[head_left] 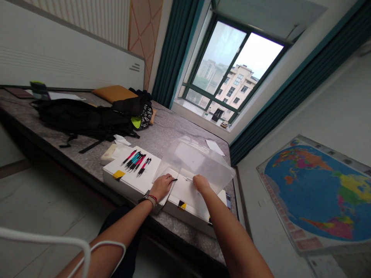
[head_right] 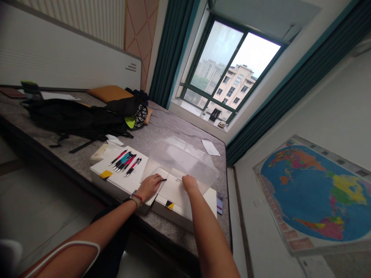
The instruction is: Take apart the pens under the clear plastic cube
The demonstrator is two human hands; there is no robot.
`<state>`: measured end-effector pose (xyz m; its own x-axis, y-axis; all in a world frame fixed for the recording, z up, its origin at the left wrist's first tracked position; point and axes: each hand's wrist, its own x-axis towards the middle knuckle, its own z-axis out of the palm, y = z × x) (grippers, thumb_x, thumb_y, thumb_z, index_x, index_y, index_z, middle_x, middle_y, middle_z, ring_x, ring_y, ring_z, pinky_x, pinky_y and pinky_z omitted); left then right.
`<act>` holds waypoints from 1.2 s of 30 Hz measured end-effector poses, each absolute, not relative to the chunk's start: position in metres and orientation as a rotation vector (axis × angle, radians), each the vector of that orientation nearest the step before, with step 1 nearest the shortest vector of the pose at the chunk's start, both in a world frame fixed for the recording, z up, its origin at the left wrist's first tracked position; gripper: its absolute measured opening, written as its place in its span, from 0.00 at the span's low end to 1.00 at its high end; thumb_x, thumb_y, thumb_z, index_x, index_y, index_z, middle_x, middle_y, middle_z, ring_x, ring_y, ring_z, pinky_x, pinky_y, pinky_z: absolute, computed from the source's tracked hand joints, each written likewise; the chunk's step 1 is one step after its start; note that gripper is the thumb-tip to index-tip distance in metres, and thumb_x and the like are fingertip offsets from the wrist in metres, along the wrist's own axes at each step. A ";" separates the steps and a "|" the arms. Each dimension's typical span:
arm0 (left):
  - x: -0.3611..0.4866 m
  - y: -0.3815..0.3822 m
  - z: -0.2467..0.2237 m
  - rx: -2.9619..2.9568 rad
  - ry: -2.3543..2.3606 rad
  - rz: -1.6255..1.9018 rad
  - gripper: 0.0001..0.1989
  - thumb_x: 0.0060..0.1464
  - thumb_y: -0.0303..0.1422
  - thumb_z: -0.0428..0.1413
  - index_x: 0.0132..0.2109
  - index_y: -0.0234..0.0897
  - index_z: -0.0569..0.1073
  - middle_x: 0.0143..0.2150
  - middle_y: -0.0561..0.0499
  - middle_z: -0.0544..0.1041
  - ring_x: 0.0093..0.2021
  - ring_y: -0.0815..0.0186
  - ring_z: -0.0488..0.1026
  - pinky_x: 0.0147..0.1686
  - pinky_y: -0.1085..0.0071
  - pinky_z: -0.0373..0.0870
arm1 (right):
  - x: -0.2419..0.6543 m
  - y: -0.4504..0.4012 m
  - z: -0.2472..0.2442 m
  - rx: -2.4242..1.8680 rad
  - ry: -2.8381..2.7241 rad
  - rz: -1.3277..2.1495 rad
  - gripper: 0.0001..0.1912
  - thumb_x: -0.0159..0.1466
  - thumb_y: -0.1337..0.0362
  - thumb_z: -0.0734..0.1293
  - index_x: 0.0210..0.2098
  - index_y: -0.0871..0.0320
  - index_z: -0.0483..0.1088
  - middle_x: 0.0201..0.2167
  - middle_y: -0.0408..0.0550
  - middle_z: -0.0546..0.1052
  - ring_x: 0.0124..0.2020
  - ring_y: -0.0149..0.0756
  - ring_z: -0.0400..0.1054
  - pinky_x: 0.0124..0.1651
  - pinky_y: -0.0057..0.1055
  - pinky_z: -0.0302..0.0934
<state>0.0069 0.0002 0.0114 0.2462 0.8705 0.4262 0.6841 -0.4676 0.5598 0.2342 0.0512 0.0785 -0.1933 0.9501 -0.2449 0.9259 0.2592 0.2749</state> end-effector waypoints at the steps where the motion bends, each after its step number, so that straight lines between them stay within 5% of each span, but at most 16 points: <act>1: 0.007 0.000 0.012 2.261 1.448 1.040 0.12 0.62 0.31 0.47 0.46 0.41 0.74 0.42 0.48 0.73 0.43 0.65 0.70 0.46 0.69 0.65 | 0.235 0.051 0.078 1.713 2.178 0.095 0.14 0.62 0.75 0.61 0.42 0.66 0.75 0.43 0.65 0.77 0.44 0.47 0.73 0.45 0.34 0.65; 16: 0.005 -0.002 0.017 2.289 1.406 1.027 0.10 0.63 0.34 0.47 0.42 0.39 0.73 0.37 0.49 0.75 0.40 0.64 0.70 0.43 0.68 0.63 | 0.227 0.051 0.079 1.649 2.157 0.017 0.12 0.61 0.72 0.63 0.42 0.66 0.75 0.43 0.63 0.77 0.44 0.44 0.74 0.44 0.30 0.64; 20: 0.006 -0.001 0.013 2.318 1.441 1.036 0.12 0.62 0.28 0.47 0.48 0.39 0.71 0.41 0.48 0.73 0.43 0.63 0.69 0.44 0.68 0.64 | 0.220 0.046 0.080 1.613 2.205 0.025 0.14 0.62 0.72 0.61 0.45 0.65 0.73 0.45 0.62 0.76 0.46 0.44 0.73 0.46 0.32 0.64; 27: 0.006 0.002 0.007 2.321 1.513 1.072 0.28 0.54 0.17 0.44 0.59 0.42 0.64 0.47 0.46 0.69 0.46 0.63 0.67 0.49 0.66 0.65 | 0.223 0.043 0.083 1.650 2.238 0.043 0.16 0.62 0.74 0.59 0.47 0.66 0.71 0.46 0.62 0.75 0.47 0.43 0.72 0.47 0.32 0.63; 36: 0.006 0.002 0.006 2.244 1.470 1.174 0.26 0.50 0.15 0.43 0.52 0.39 0.68 0.48 0.46 0.65 0.48 0.63 0.66 0.51 0.64 0.64 | 0.222 0.054 0.104 1.705 2.260 -0.059 0.12 0.59 0.69 0.64 0.41 0.63 0.75 0.41 0.59 0.78 0.40 0.40 0.74 0.39 0.27 0.62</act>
<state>0.0059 0.0016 0.0063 0.1839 0.8455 0.5013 0.6759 -0.4790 0.5600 0.2222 0.0540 0.1038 -0.2448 0.9318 -0.2681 0.9446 0.2916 0.1510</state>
